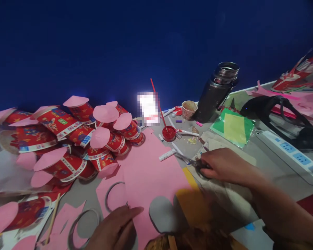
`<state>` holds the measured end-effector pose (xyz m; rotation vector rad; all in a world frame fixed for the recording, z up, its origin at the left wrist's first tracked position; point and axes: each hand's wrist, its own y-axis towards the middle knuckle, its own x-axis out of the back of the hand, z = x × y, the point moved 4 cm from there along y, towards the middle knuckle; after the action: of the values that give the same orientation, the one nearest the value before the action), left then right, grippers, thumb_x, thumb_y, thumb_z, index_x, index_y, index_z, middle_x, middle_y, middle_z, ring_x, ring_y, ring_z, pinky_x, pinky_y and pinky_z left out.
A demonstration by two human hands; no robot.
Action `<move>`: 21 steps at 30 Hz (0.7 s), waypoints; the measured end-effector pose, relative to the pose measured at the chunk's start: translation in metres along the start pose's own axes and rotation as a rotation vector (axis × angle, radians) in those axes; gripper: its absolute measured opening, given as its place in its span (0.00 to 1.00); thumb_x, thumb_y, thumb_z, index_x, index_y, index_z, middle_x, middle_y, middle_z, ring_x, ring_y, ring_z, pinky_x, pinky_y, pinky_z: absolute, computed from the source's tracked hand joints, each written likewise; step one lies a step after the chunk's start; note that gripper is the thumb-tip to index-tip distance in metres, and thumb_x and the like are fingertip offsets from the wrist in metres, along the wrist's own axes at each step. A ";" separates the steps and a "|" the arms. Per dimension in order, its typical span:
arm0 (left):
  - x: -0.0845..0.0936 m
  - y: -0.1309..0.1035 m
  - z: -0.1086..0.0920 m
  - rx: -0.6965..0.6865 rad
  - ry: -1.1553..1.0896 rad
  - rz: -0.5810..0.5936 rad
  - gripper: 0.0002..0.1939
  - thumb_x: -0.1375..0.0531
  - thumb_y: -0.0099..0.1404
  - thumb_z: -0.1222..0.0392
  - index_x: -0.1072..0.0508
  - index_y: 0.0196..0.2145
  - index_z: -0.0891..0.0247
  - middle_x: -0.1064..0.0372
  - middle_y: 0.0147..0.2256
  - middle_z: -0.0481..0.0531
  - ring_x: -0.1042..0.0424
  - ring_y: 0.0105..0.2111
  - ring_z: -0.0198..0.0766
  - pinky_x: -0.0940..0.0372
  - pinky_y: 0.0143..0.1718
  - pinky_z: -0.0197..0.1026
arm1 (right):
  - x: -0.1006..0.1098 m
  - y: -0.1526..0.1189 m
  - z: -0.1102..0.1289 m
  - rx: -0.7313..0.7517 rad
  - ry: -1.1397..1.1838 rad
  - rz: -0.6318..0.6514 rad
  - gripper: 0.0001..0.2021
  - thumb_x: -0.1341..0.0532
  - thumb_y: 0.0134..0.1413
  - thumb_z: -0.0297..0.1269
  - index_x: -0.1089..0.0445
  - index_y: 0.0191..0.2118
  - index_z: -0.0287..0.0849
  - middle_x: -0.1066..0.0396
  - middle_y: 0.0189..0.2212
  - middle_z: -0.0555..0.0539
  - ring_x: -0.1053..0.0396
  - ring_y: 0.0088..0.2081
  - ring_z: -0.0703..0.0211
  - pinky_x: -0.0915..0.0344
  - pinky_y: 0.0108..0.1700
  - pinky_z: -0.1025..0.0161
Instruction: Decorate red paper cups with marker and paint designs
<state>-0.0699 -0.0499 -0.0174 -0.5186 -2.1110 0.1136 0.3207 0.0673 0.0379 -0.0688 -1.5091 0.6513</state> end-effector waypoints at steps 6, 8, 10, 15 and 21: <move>-0.011 0.010 -0.024 -0.261 0.317 -0.368 0.20 0.42 0.69 0.71 0.13 0.41 0.49 0.19 0.51 0.59 0.22 0.52 0.49 0.23 0.52 0.51 | -0.002 0.005 -0.024 -0.138 -0.093 -0.064 0.13 0.36 0.70 0.46 0.22 0.40 0.42 0.17 0.39 0.37 0.19 0.43 0.38 0.43 0.35 0.58; -0.014 0.013 -0.021 -0.292 0.336 -0.387 0.20 0.41 0.69 0.73 0.14 0.42 0.50 0.20 0.56 0.59 0.24 0.59 0.52 0.25 0.57 0.54 | 0.003 0.016 -0.006 -0.059 -0.102 -0.141 0.12 0.37 0.71 0.45 0.22 0.43 0.42 0.18 0.41 0.36 0.20 0.45 0.40 0.40 0.36 0.58; -0.016 0.016 -0.016 -0.347 0.337 -0.377 0.21 0.41 0.69 0.73 0.14 0.45 0.49 0.19 0.56 0.57 0.25 0.62 0.51 0.26 0.60 0.54 | 0.007 0.032 0.021 0.092 -0.090 -0.214 0.09 0.40 0.73 0.37 0.24 0.48 0.41 0.20 0.46 0.36 0.22 0.49 0.44 0.37 0.39 0.59; -0.011 0.025 -0.028 -0.486 0.330 -0.368 0.23 0.46 0.71 0.74 0.16 0.48 0.52 0.17 0.55 0.55 0.25 0.64 0.50 0.32 0.66 0.56 | 0.003 0.069 0.072 0.356 -0.089 -0.302 0.12 0.41 0.70 0.23 0.26 0.54 0.36 0.26 0.54 0.35 0.29 0.56 0.45 0.33 0.49 0.56; 0.036 0.010 -0.058 -0.391 0.309 -0.535 0.21 0.45 0.69 0.66 0.15 0.49 0.49 0.15 0.39 0.52 0.17 0.38 0.44 0.24 0.42 0.43 | 0.009 0.070 0.058 0.324 0.030 -0.387 0.07 0.39 0.72 0.32 0.24 0.48 0.37 0.25 0.50 0.36 0.29 0.53 0.45 0.35 0.51 0.55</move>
<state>-0.0369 -0.0328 0.0408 -0.1616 -1.8966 -0.6534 0.2416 0.1094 0.0215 0.4488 -1.3224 0.5681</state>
